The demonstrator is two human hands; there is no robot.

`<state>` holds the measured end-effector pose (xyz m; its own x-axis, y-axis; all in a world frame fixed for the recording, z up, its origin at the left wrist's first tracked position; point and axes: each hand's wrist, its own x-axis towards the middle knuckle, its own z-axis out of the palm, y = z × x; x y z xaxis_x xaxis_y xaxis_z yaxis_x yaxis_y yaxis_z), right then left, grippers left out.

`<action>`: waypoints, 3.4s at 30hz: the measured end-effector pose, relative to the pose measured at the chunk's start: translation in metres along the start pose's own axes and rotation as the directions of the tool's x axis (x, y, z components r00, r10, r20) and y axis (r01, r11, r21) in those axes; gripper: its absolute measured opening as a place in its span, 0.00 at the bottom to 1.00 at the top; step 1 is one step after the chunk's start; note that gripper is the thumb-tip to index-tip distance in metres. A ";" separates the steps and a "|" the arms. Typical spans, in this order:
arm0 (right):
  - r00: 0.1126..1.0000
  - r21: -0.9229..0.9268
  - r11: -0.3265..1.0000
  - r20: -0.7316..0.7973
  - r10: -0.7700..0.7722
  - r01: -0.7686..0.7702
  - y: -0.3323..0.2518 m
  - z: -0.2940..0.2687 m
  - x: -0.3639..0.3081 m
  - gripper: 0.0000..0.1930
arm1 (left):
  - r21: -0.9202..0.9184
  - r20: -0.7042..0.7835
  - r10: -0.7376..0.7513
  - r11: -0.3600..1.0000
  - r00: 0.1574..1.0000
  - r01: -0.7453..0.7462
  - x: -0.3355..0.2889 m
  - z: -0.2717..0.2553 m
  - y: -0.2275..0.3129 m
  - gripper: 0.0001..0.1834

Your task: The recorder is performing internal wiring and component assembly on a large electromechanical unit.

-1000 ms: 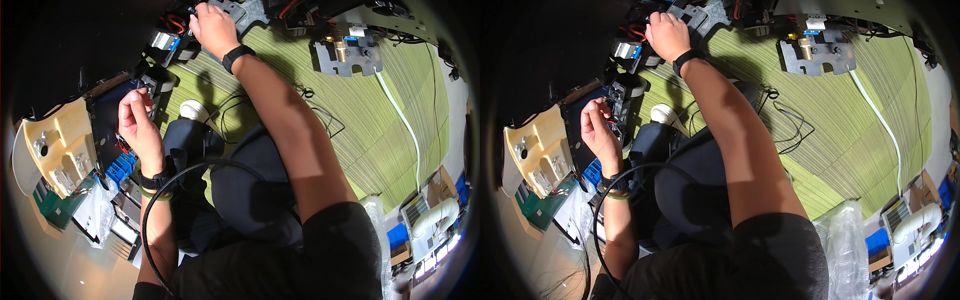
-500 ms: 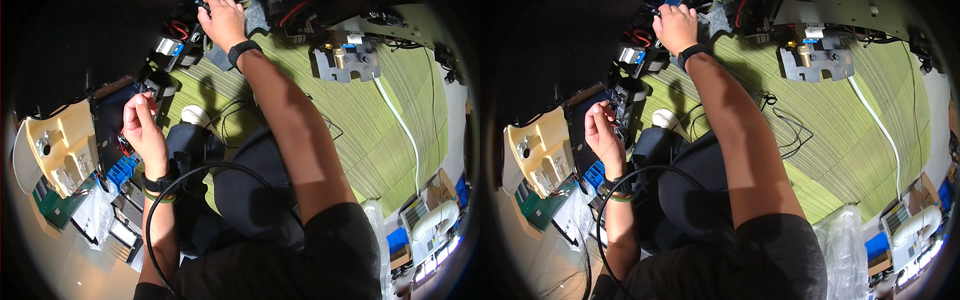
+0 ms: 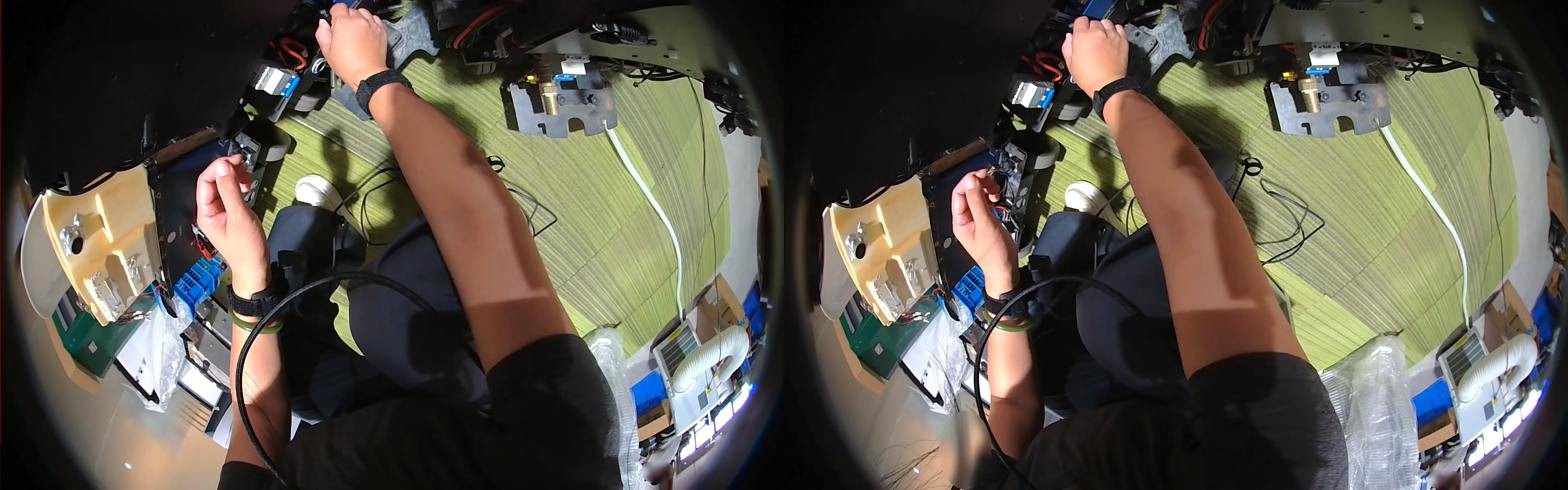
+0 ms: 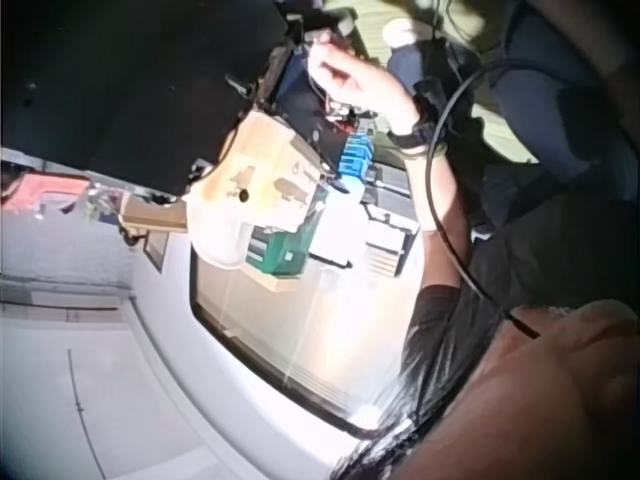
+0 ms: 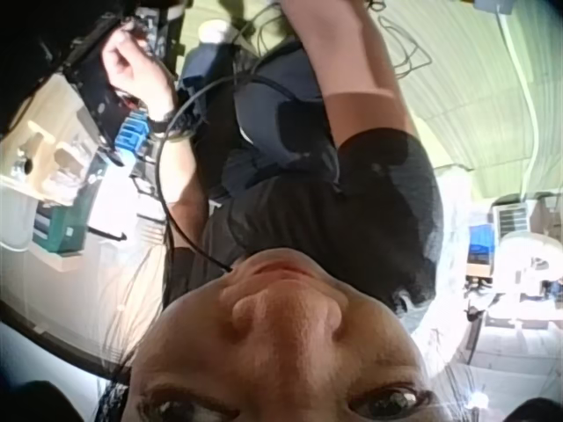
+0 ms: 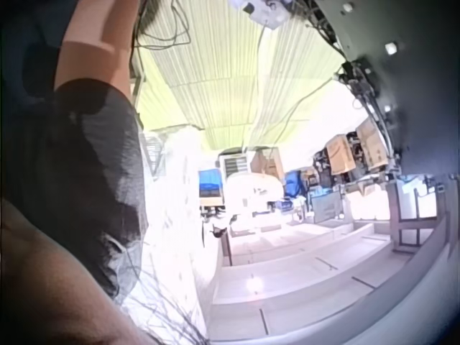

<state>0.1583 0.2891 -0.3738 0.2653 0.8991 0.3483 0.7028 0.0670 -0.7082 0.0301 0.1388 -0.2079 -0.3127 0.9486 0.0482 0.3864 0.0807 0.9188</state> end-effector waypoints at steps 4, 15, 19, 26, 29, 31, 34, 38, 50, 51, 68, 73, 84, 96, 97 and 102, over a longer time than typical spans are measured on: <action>0.997 -0.014 0.998 0.041 0.060 -0.059 0.010 -0.004 -0.011 0.10 | -0.016 0.002 0.030 0.999 1.000 -0.030 0.005 -0.013 0.002 0.10; 0.993 0.081 0.995 0.107 0.052 -0.061 0.008 -0.034 -0.018 0.13 | -0.063 -0.111 0.037 0.997 0.993 -0.044 -0.003 -0.050 0.037 0.10; 0.989 0.060 0.995 0.132 0.068 -0.077 -0.002 -0.050 -0.005 0.13 | -0.108 -0.172 0.049 0.992 0.984 -0.068 -0.005 -0.054 0.060 0.09; 0.981 -0.040 0.990 0.136 0.141 -0.137 -0.021 -0.074 0.020 0.13 | -0.161 -0.232 0.076 0.980 0.970 -0.116 -0.007 -0.058 0.075 0.09; 0.993 -0.082 0.991 0.055 0.107 -0.102 -0.011 -0.076 0.029 0.13 | -0.246 -0.159 0.098 0.960 0.982 -0.135 -0.008 -0.053 0.075 0.07; 0.996 -0.083 0.993 0.027 0.090 -0.087 -0.009 -0.077 0.035 0.13 | -0.237 -0.147 0.101 0.962 0.984 -0.135 -0.006 -0.053 0.072 0.07; 0.999 -0.136 0.990 0.008 0.033 -0.031 -0.001 -0.074 0.047 0.13 | -0.186 -0.149 0.139 0.968 0.979 -0.166 -0.002 -0.054 0.071 0.06; 0.992 -0.196 0.976 0.053 0.110 -0.098 0.003 -0.072 0.055 0.13 | -0.226 -0.193 0.142 0.956 0.971 -0.184 0.010 -0.061 0.062 0.07; 0.969 -0.238 0.959 0.154 0.192 -0.152 0.031 -0.068 0.070 0.16 | -0.140 -0.192 0.141 0.976 0.971 -0.169 0.026 -0.072 0.067 0.07; 0.977 -0.218 0.967 0.137 0.161 -0.129 0.023 -0.069 0.071 0.16 | -0.131 -0.199 0.158 0.974 0.967 -0.186 0.028 -0.073 0.065 0.08; 0.993 -0.292 0.955 0.091 0.070 -0.040 0.023 -0.074 0.079 0.13 | -0.088 -0.208 0.214 0.968 0.955 -0.236 0.024 -0.075 0.052 0.12; 0.989 -0.275 0.960 0.114 0.096 -0.062 0.011 -0.076 0.078 0.13 | -0.114 -0.183 0.166 0.975 0.969 -0.189 0.022 -0.077 0.053 0.12; 0.973 -0.312 0.929 0.045 0.224 -0.200 0.013 -0.066 0.085 0.15 | -0.247 -0.246 0.048 0.962 0.968 -0.111 0.029 -0.076 0.045 0.10; 0.986 -0.208 0.978 0.164 0.009 0.026 0.015 -0.073 0.066 0.15 | -0.080 -0.339 0.244 0.955 0.909 -0.286 0.028 -0.078 0.047 0.06; 0.986 -0.206 0.978 0.166 0.008 0.027 0.017 -0.072 0.066 0.15 | -0.094 -0.336 0.247 0.951 0.909 -0.294 0.028 -0.076 0.046 0.06; 0.967 -0.314 0.949 0.245 0.067 0.014 0.006 -0.071 0.069 0.16 | -0.028 -0.400 0.391 0.899 0.829 -0.437 0.031 -0.077 0.049 0.05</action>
<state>0.2270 0.3207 -0.3105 0.1418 0.9800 0.1394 0.8781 -0.0595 -0.4747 -0.0280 0.1486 -0.1315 -0.4548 0.6959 0.5557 0.4600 -0.3507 0.8157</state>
